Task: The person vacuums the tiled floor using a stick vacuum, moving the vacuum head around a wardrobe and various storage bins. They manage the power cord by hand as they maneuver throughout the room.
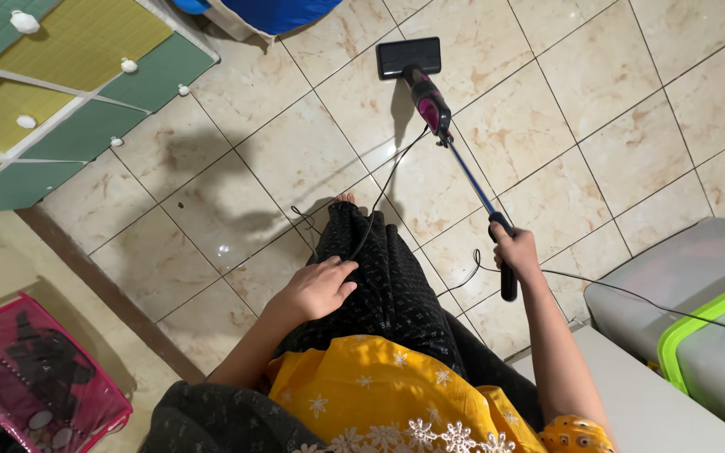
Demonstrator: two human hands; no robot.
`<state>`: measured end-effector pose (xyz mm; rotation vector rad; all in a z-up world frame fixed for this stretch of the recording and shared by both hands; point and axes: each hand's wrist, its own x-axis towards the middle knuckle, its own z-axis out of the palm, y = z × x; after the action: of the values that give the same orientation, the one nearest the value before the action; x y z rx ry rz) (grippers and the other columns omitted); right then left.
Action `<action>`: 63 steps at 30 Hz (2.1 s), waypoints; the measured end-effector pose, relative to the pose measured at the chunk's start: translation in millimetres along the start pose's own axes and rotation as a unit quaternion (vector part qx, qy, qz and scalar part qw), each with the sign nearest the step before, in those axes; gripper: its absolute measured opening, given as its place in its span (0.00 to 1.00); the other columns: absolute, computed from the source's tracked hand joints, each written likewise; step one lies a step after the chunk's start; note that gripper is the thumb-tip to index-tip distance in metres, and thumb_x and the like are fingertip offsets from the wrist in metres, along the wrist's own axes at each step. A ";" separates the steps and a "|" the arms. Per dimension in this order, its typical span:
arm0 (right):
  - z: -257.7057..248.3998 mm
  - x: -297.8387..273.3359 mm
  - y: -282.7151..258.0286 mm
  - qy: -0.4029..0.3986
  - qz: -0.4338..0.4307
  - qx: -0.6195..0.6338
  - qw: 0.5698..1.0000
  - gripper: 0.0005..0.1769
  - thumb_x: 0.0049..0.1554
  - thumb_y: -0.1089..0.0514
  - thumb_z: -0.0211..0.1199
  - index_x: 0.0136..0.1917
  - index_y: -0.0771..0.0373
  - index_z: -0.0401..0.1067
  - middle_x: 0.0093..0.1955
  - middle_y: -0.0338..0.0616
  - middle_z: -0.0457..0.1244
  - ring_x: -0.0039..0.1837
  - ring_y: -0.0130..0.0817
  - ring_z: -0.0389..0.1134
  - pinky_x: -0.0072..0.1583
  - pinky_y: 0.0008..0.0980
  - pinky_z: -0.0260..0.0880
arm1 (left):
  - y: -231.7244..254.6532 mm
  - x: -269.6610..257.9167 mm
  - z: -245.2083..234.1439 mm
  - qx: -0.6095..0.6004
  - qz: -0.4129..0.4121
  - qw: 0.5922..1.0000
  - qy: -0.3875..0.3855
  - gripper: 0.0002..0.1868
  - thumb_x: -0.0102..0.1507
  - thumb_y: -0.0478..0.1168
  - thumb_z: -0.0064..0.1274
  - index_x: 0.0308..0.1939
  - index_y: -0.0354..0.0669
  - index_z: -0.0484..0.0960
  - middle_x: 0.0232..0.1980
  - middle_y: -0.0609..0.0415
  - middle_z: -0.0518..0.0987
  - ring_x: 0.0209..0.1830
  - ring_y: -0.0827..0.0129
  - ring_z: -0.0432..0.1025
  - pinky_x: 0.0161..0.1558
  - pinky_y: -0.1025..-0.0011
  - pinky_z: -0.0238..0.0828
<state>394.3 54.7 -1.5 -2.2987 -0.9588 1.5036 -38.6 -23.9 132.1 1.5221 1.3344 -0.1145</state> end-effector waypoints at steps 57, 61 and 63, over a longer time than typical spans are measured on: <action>9.1 175.5 -228.5 0.013 -0.145 -0.268 0.952 0.27 0.52 0.35 0.66 0.48 0.61 0.80 0.37 0.53 0.70 0.43 0.50 0.73 0.48 0.46 0.72 | 92.3 156.1 -91.2 0.002 -0.081 0.996 -0.039 0.23 0.68 0.50 0.45 0.64 0.47 0.72 0.56 0.48 0.74 0.54 0.51 0.73 0.54 0.58 0.70; -26.3 169.8 -202.8 0.043 -0.162 -0.275 0.947 0.27 0.52 0.35 0.67 0.51 0.59 0.82 0.38 0.54 0.71 0.43 0.52 0.73 0.48 0.47 0.73 | 91.7 168.9 -111.8 0.011 -0.069 0.996 -0.053 0.22 0.68 0.50 0.45 0.63 0.47 0.72 0.55 0.49 0.75 0.53 0.52 0.73 0.54 0.58 0.70; -46.7 157.3 -182.3 0.044 -0.124 -0.282 0.950 0.27 0.53 0.34 0.66 0.50 0.59 0.82 0.36 0.55 0.70 0.42 0.52 0.73 0.48 0.46 0.73 | 87.6 174.6 -122.4 0.017 -0.056 0.997 -0.040 0.22 0.67 0.50 0.45 0.62 0.47 0.74 0.53 0.49 0.77 0.53 0.53 0.73 0.53 0.59 0.71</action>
<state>404.1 299.8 -1.0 -2.4419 -1.7579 1.1117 28.2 196.6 126.0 1.4558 1.3605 -0.2685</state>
